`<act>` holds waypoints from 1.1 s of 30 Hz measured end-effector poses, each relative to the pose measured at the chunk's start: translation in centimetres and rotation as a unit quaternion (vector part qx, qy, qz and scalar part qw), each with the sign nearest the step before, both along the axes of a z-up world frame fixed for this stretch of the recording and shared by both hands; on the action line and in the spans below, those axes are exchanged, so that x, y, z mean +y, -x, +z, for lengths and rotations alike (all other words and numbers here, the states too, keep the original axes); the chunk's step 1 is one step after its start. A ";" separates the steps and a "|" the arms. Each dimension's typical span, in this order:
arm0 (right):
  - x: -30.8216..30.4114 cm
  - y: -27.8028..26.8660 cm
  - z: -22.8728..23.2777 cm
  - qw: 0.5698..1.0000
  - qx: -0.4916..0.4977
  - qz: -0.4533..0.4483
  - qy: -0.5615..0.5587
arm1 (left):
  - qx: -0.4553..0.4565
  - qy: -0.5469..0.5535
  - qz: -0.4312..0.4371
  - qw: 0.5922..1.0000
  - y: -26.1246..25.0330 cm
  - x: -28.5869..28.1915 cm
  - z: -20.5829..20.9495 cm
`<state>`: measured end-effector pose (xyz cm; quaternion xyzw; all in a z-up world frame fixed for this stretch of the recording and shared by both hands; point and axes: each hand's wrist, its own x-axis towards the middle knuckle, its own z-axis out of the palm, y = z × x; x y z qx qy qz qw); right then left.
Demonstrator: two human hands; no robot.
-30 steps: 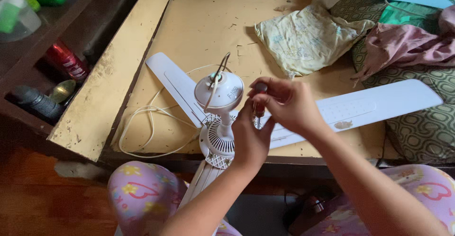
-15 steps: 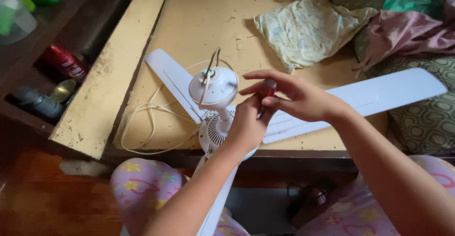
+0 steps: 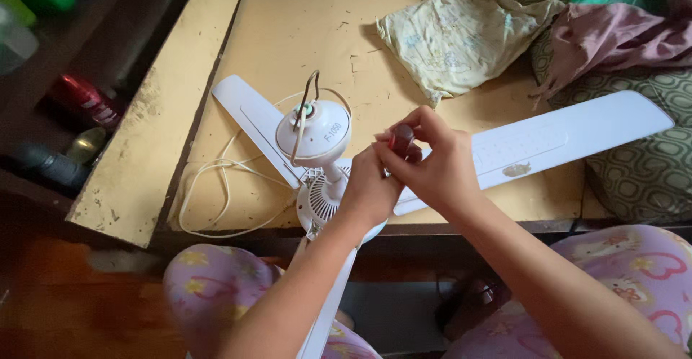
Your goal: The person disassembles a white electric fan by removing the blades and grille using a screwdriver, then reassembles the fan by reattaching the blades and securing them with screws. The person also wipes the fan blades with a cloth.
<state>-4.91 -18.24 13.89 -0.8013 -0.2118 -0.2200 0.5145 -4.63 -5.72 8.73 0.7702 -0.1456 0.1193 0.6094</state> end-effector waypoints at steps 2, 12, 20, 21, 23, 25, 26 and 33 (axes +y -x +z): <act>0.0 -0.1 0.5 0.997 0.048 -0.026 0.062 | -0.010 0.005 0.072 0.997 0.4 -0.5 -0.1; -3.4 -3.6 2.9 0.908 0.133 0.393 0.066 | 0.037 -0.008 -0.096 0.995 -1.9 2.4 -1.3; -2.8 -3.9 2.7 0.932 0.130 0.335 0.045 | 0.022 -0.035 -0.034 0.999 -1.4 0.9 -0.5; -2.4 -3.6 2.8 0.942 0.096 0.320 0.031 | 0.008 -0.011 0.013 1.000 -0.9 0.3 -0.6; -1.5 -2.6 2.7 0.974 0.030 0.213 0.075 | -0.021 0.037 0.108 0.993 0.0 -1.3 -0.7; -0.4 -1.7 2.0 0.988 -0.007 0.119 0.102 | -0.050 0.074 0.130 0.987 0.0 -2.3 -0.8; 0.0 -1.4 1.7 0.991 -0.013 0.078 0.107 | -0.065 0.093 0.140 0.984 0.0 -2.5 -0.8; -0.8 -2.0 2.3 0.973 -0.170 0.030 0.152 | -0.058 0.236 0.080 0.967 0.3 -2.5 1.0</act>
